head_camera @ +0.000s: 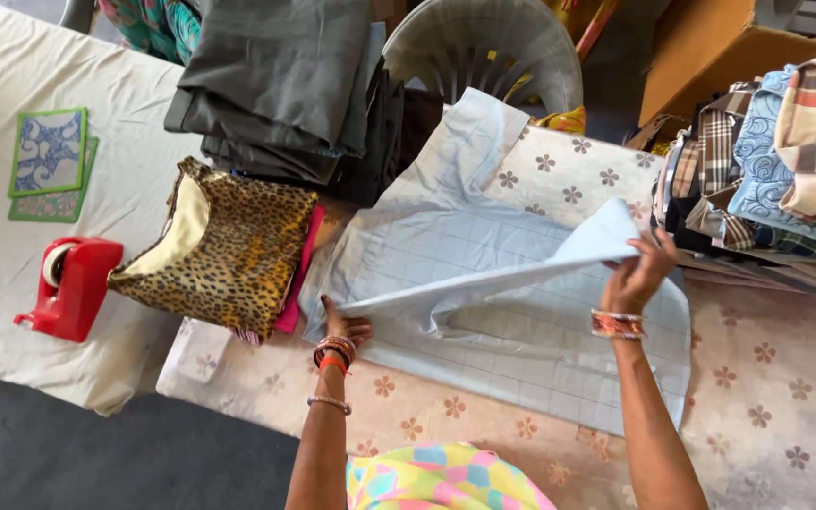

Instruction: The person unfolds a light blue striped shirt, spreads it flat on a padded table, and smooths it with their hands. They fold in the sides and sleeves, fold the shirt lengthwise, then fold it again and press it flat into a neat rectangle on the table.

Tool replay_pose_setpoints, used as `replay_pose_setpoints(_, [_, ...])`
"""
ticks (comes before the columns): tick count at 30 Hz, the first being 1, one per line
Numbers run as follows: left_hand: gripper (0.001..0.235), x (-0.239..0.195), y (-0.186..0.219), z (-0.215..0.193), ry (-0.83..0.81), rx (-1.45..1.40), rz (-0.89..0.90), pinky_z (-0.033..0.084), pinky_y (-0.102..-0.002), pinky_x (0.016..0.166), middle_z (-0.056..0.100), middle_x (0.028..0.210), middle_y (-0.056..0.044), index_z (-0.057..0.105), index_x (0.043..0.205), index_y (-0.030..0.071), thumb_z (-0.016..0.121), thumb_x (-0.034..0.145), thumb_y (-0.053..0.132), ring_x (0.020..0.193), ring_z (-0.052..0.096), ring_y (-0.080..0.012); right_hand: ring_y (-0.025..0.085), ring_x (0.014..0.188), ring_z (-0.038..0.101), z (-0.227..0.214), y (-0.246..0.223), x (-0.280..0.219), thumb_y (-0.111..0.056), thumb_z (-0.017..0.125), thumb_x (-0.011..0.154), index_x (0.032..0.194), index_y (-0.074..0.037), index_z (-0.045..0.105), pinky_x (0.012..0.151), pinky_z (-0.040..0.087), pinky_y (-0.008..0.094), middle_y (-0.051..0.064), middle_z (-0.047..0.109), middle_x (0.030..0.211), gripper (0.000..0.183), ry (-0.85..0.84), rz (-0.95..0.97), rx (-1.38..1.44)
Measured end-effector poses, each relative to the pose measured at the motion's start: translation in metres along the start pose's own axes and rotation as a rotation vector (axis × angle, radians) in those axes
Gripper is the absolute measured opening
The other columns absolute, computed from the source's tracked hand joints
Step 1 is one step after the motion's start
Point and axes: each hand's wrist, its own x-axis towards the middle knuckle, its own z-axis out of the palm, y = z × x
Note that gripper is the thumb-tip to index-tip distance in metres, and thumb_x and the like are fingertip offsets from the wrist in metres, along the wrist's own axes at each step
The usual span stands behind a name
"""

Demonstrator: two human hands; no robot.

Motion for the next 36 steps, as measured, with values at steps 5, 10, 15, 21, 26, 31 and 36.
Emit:
replay_pose_setpoints(5, [0.114,-0.012,-0.002,0.006,0.024,-0.076,0.090,0.051,-0.030,0.048,0.074,0.093,-0.020,0.067,0.110,-0.008,0.028,0.075,0.094,0.073,0.072,-0.0317,0.039,0.151,0.045,-0.048,-0.022,-0.007,0.012,0.047,0.108,0.120,-0.004,0.051,0.131,0.041,0.056,0.018,0.043,0.152,0.020,0.137,-0.216,0.106])
replay_pose_setpoints(10, [0.071,0.026,-0.010,-0.011,0.010,0.037,0.049,0.052,-0.028,0.052,0.074,0.090,-0.014,0.069,0.107,-0.001,0.071,0.081,0.065,0.073,0.070,-0.0235,0.044,0.140,0.052,-0.094,-0.014,-0.010,0.003,0.062,0.101,0.118,-0.002,0.052,0.119,0.045,0.051,0.023,0.053,0.141,0.021,-0.152,-0.406,-0.191])
replay_pose_setpoints(15, [0.048,0.012,-0.009,-0.018,-0.014,-0.042,0.026,0.058,-0.029,0.059,0.071,0.094,-0.009,0.066,0.105,0.005,0.084,0.080,0.042,0.077,0.069,-0.0231,0.035,0.131,0.059,-0.068,0.082,-0.006,0.005,0.068,0.088,0.120,-0.008,0.068,0.111,0.051,0.042,0.012,0.064,0.128,0.034,-0.509,-0.359,-0.371])
replay_pose_setpoints(21, [0.025,0.053,-0.030,-0.049,-0.165,-0.189,0.093,0.061,-0.031,0.066,0.069,0.095,-0.004,0.069,0.102,0.010,0.084,0.084,0.020,0.078,0.066,-0.0200,0.035,0.133,0.060,-0.102,-0.031,0.042,0.011,0.066,0.091,0.120,-0.008,0.071,0.111,0.052,0.043,0.015,0.069,0.128,0.034,-0.331,-0.446,-0.277])
replay_pose_setpoints(26, [0.019,0.054,-0.032,-0.063,-0.283,-0.251,0.156,0.060,-0.029,0.066,0.073,0.096,-0.005,0.072,0.103,0.006,0.077,0.085,0.009,0.079,0.070,-0.0185,0.036,0.138,0.058,-0.143,0.012,-0.043,0.014,0.061,0.095,0.124,-0.008,0.070,0.116,0.052,0.044,0.014,0.069,0.135,0.038,-0.183,-0.381,-0.278])
replay_pose_setpoints(31, [0.021,-0.017,-0.004,-0.045,-0.101,0.074,0.240,0.065,-0.029,0.067,0.073,0.095,-0.012,0.066,0.101,-0.006,0.077,0.087,0.005,0.078,0.072,-0.0218,0.030,0.139,0.058,-0.163,0.139,-0.211,0.017,0.057,0.095,0.120,-0.015,0.073,0.110,0.054,0.037,0.008,0.067,0.138,0.043,-0.365,-0.192,-0.424])
replay_pose_setpoints(36, [0.020,-0.031,0.004,-0.031,-0.037,0.166,0.252,0.066,-0.027,0.069,0.074,0.097,-0.012,0.069,0.101,-0.007,0.077,0.086,0.004,0.080,0.072,-0.0214,0.030,0.135,0.057,-0.176,0.123,-0.236,0.017,0.054,0.084,0.117,-0.017,0.075,0.109,0.052,0.039,0.009,0.067,0.137,0.051,-0.536,-0.036,-0.430])
